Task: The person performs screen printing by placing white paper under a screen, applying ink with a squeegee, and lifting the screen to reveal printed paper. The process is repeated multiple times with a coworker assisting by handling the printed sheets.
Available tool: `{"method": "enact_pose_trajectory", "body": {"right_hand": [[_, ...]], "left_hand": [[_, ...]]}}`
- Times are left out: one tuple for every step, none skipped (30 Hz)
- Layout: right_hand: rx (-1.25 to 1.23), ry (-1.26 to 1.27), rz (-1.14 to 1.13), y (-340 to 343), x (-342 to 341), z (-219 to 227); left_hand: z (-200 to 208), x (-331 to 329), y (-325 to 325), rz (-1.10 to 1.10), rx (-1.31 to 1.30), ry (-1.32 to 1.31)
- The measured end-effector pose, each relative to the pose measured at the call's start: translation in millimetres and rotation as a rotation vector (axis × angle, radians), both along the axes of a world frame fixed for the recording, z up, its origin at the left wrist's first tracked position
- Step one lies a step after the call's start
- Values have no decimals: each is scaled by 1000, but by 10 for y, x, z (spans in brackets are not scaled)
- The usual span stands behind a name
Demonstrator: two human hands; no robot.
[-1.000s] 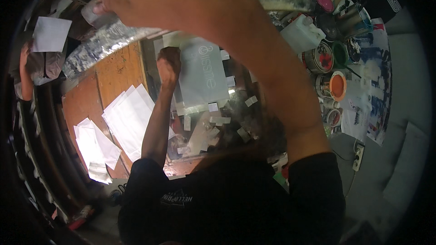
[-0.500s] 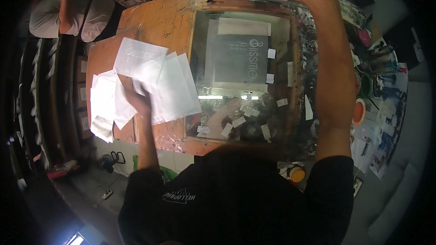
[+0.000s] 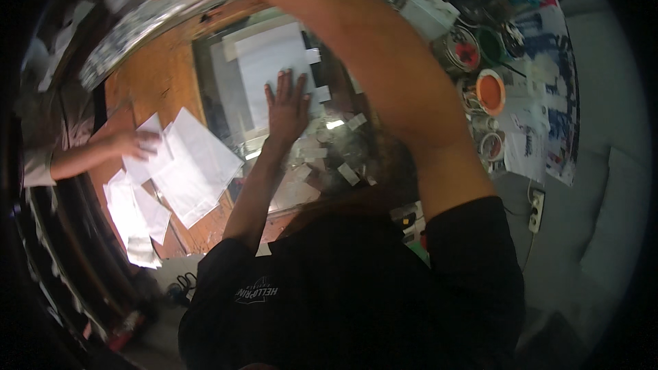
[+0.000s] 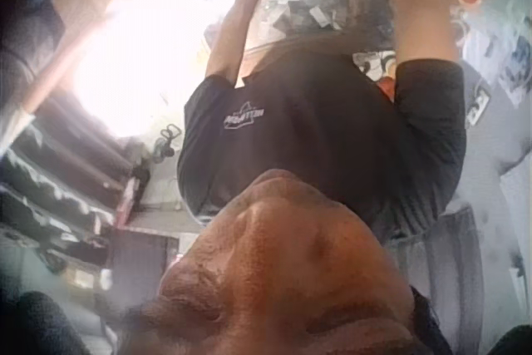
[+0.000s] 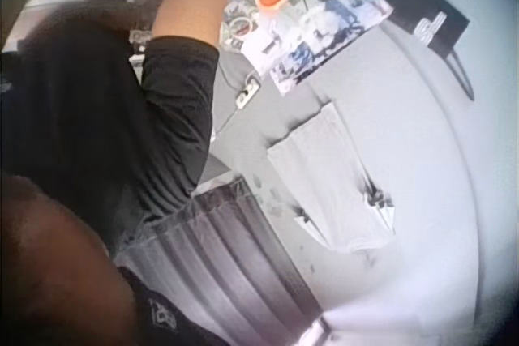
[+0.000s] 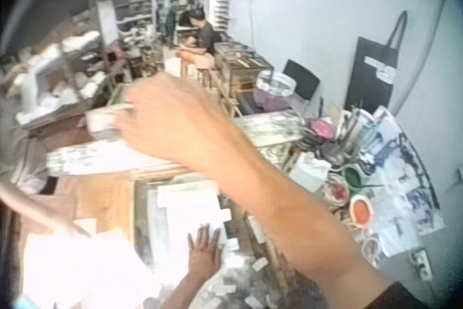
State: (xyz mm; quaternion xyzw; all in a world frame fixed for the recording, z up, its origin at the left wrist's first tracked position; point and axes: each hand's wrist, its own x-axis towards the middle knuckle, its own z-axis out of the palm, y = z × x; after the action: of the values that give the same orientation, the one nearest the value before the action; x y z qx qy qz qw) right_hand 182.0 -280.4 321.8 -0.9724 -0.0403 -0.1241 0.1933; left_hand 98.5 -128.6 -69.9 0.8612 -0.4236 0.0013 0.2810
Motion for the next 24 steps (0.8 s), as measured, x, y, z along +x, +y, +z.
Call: {"method": "enact_pose_trajectory", "body": {"right_hand": [[82, 135, 20, -48, -14, 54], [158, 136, 68, -117, -33, 58], [234, 139, 116, -180, -57, 80], [220, 77, 126, -190, -50, 54], [203, 14, 135, -219, -76, 53], [94, -87, 143, -202, -35, -10], [70, -174, 128, -169, -37, -52], [44, -262, 109, -149, -17, -96], [101, -339, 63, -103, -28, -130], [135, -300, 69, -104, -17, -131], [169, -261, 74, -83, -28, -132], [177, -108, 127, -132, -30, -79], [181, -46, 152, -125, -29, -65], [185, 15, 176, -145, -21, -32], [187, -14, 175, -129, -18, -32], [134, -26, 130, -98, -9, -30], [82, -35, 85, -58, -27, -51], [-24, -29, -5, 36, -29, -95], [-129, -23, -96, 127, -100, -155], [-233, -19, -189, 275, -133, -251], [-210, -118, -182, 383, -244, -411], [-190, -217, -173, 466, -365, -585], [-58, -356, -106, 506, -609, -790], [-26, -380, -64, 600, -804, -982]], "left_hand": [[-4, -15, -19, -8, -45, 80], [-5, -41, -3, 28, -168, 183], [-4, -67, 38, 110, -80, 121], [-1, -107, 91, 203, -7, 55], [6, -151, 156, 298, 65, -15], [10, -207, 215, 296, 116, -8], [15, -278, 272, 297, 167, 0], [17, -339, 324, 290, 233, 14], [17, -407, 364, 294, 224, 17], [11, -463, 395, 287, 230, 27], [1, -511, 416, 276, 225, 7], [-8, -545, 428, 273, 224, 26], [-16, -558, 431, 263, 212, 15], [-13, -564, 431, 258, 193, -24], [2, -552, 429, 243, 171, 9], [39, -535, 428, 234, 144, 14], [103, -518, 438, 230, 184, 71], [192, -501, 455, 215, 91, 58], [311, -504, 492, 203, 66, 99], [445, -503, 524, 198, 101, 202], [618, -559, 616, 216, -135, 231], [790, -587, 712, 237, -320, 315], [961, -634, 829, 271, -511, 395], [1109, -728, 927, 333, -785, 584]]}}
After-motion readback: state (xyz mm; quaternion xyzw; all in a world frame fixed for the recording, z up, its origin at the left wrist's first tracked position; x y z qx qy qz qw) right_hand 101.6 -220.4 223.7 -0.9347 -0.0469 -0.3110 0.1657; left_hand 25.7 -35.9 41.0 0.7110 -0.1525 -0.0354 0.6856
